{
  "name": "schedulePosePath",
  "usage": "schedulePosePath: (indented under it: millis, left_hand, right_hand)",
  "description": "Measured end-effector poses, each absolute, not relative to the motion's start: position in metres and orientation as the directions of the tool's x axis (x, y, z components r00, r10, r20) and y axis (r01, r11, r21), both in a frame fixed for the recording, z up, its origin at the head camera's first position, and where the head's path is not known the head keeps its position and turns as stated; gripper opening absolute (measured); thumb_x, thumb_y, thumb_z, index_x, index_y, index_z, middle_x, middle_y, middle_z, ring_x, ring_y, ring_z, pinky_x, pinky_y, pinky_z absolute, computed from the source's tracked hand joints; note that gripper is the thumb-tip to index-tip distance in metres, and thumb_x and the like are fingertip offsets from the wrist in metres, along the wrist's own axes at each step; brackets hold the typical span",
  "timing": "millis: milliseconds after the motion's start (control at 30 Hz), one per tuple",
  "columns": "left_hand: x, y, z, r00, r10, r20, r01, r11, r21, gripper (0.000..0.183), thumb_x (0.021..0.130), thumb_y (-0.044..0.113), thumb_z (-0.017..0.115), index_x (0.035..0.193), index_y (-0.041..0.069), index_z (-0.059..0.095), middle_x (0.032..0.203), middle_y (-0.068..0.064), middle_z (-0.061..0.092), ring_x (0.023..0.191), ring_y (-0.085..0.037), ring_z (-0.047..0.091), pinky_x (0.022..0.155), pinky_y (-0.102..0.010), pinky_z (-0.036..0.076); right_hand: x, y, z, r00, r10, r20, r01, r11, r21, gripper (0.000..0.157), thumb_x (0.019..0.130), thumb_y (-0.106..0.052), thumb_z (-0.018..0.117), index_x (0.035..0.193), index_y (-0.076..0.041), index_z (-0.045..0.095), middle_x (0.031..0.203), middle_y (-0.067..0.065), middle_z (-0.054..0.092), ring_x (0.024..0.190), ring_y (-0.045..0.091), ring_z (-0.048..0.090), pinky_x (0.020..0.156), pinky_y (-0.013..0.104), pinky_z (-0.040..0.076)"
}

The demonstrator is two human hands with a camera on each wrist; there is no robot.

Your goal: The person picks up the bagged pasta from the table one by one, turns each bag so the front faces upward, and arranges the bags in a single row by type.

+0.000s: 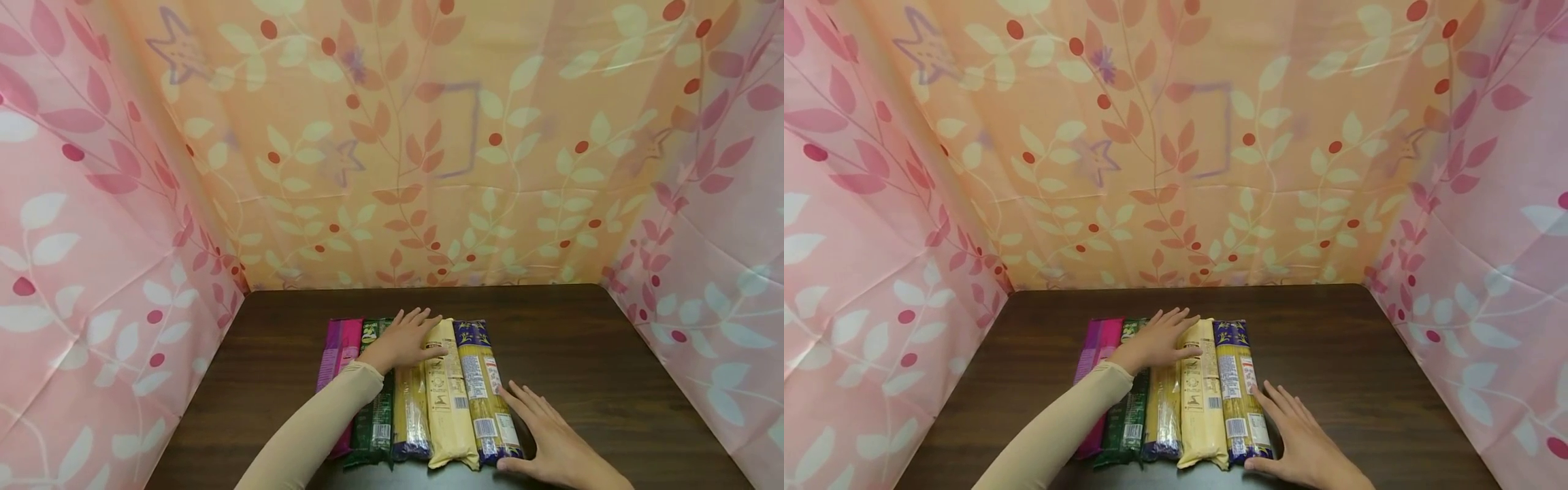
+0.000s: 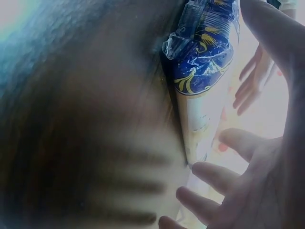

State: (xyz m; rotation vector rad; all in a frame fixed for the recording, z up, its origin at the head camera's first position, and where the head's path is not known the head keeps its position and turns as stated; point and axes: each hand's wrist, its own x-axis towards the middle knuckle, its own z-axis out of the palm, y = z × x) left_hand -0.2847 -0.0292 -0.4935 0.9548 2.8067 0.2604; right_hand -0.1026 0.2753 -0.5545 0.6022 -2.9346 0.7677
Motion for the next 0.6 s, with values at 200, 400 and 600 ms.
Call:
schedulePosePath:
  millis: [200, 400, 600]
  left_hand:
    - [-0.29, -0.01, -0.5, -0.759, 0.64, -0.117, 0.609, 0.762, 0.22, 0.081, 0.106, 0.07, 0.049, 0.172, 0.027, 0.03, 0.178, -0.007, 0.024, 0.165, -0.028, 0.019, 0.132, -0.055, 0.012]
    - [-0.295, 0.006, -0.501, -0.744, 0.655, -0.135, 0.616, 0.749, 0.244, 0.081, 0.107, 0.068, 0.05, 0.171, 0.022, 0.031, 0.177, -0.008, 0.027, 0.164, -0.028, 0.022, 0.133, -0.053, 0.013]
    - [-0.297, 0.02, -0.498, -0.738, 0.653, -0.17, 0.616, 0.755, 0.226, 0.081, 0.108, 0.066, 0.049, 0.172, 0.02, 0.03, 0.176, -0.005, 0.03, 0.163, -0.021, 0.026, 0.133, -0.047, 0.016]
  right_hand:
    - [-0.103, 0.276, -0.554, -0.926, -0.363, 0.104, -0.367, 0.801, -0.472, 0.119, 0.076, -0.08, 0.081, 0.168, -0.019, 0.039, 0.165, 0.022, 0.045, 0.146, 0.057, 0.043, 0.11, 0.08, 0.034]
    - [-0.106, 0.278, -0.552, -0.936, -0.351, 0.027, -0.319, 0.816, -0.483, 0.125, 0.073, -0.083, 0.08, 0.167, -0.013, 0.039, 0.162, 0.021, 0.049, 0.149, 0.057, 0.039, 0.114, 0.079, 0.031]
    - [-0.107, 0.279, -0.55, -0.938, -0.344, -0.037, -0.283, 0.825, -0.49, 0.13, 0.07, -0.083, 0.083, 0.167, -0.009, 0.038, 0.162, 0.027, 0.045, 0.15, 0.058, 0.037, 0.114, 0.08, 0.028]
